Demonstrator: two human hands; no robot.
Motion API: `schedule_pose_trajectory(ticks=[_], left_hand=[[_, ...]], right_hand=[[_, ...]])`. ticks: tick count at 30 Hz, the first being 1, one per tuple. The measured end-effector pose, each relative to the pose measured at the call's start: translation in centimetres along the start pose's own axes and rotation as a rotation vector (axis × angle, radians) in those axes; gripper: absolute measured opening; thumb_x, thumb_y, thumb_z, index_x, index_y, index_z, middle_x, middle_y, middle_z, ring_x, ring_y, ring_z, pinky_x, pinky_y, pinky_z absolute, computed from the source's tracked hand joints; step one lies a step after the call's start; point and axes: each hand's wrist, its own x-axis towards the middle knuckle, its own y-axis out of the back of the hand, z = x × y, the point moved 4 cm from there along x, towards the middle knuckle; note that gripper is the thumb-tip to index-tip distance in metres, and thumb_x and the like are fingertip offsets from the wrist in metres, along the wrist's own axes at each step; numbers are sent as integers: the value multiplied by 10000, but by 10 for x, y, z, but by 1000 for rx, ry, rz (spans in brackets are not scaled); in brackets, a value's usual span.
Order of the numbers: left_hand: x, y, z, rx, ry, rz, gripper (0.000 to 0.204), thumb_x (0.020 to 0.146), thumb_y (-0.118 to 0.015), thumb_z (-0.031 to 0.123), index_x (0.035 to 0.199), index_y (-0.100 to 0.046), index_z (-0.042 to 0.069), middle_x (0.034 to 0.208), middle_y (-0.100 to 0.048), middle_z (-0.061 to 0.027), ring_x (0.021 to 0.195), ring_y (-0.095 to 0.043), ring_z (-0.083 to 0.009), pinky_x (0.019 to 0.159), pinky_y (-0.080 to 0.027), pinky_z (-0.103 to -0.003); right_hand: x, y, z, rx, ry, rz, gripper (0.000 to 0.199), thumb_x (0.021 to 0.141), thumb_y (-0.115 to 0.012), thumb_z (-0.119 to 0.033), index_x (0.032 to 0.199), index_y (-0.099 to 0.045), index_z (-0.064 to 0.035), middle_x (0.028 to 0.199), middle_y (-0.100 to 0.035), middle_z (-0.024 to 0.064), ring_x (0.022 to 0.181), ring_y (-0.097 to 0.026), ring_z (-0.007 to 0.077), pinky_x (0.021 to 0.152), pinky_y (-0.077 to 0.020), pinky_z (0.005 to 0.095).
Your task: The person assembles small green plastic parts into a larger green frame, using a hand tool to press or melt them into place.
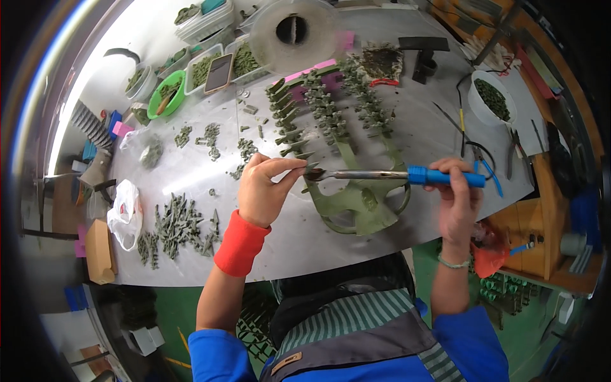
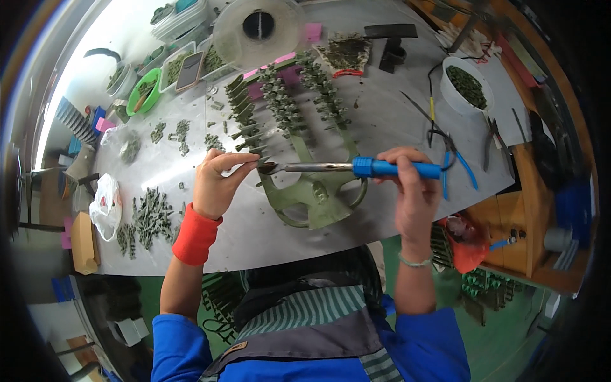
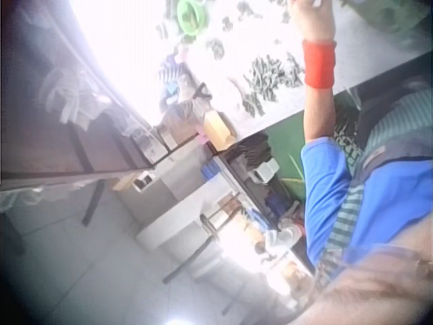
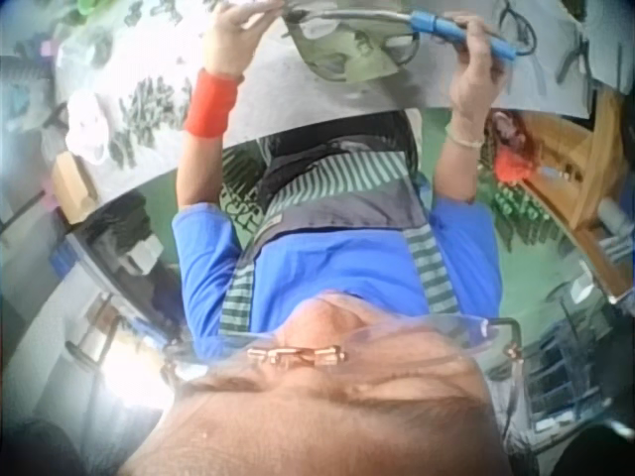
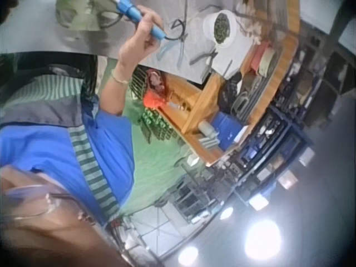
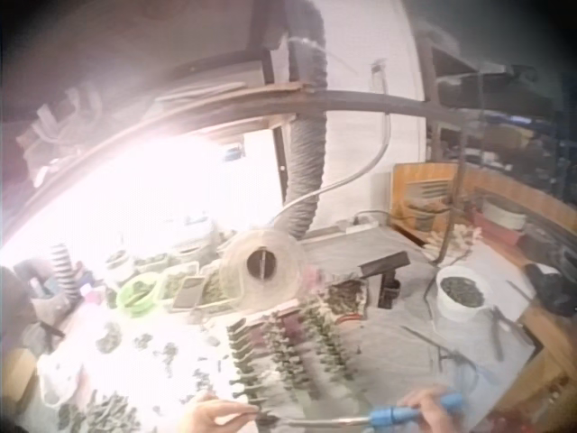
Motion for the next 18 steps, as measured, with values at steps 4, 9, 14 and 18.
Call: schedule_pose_trajectory(ticks=[4,9,14,18], left_hand=[[1,2,-1,51,-108,-31,172,750,-741,114,921,-733,118,878,-707,-34,743,-536,-187,734,-449,-316],[-17,42,-42,-523,282,118,127,861,-655,93,964,-668,18,828,-671,-42,709,-588,-73,637,-483,-220],[-98,106,-122,239,492,176,160,759,-726,140,839,-673,12,713,-653,-111,616,-629,-229,591,-498,-310],[-125,80,-118,585,275,124,205,742,-714,126,911,-658,22,851,-628,-111,763,-615,-273,691,-499,-349]], right_hand=[[-1,12,-19,-62,17,38,168,928,-500,-129,910,-569,23,923,-598,150,738,-569,180,627,-485,292],[-3,17,-24,-59,-14,54,172,934,-495,-171,892,-549,-13,915,-545,121,740,-496,145,588,-432,267],[-4,13,-19,-49,-54,-16,188,926,-507,-205,888,-548,-25,914,-537,106,775,-489,139,579,-421,256],[-5,8,-19,-57,-67,-34,186,929,-501,-205,888,-549,-30,911,-536,103,774,-487,136,574,-418,255]])
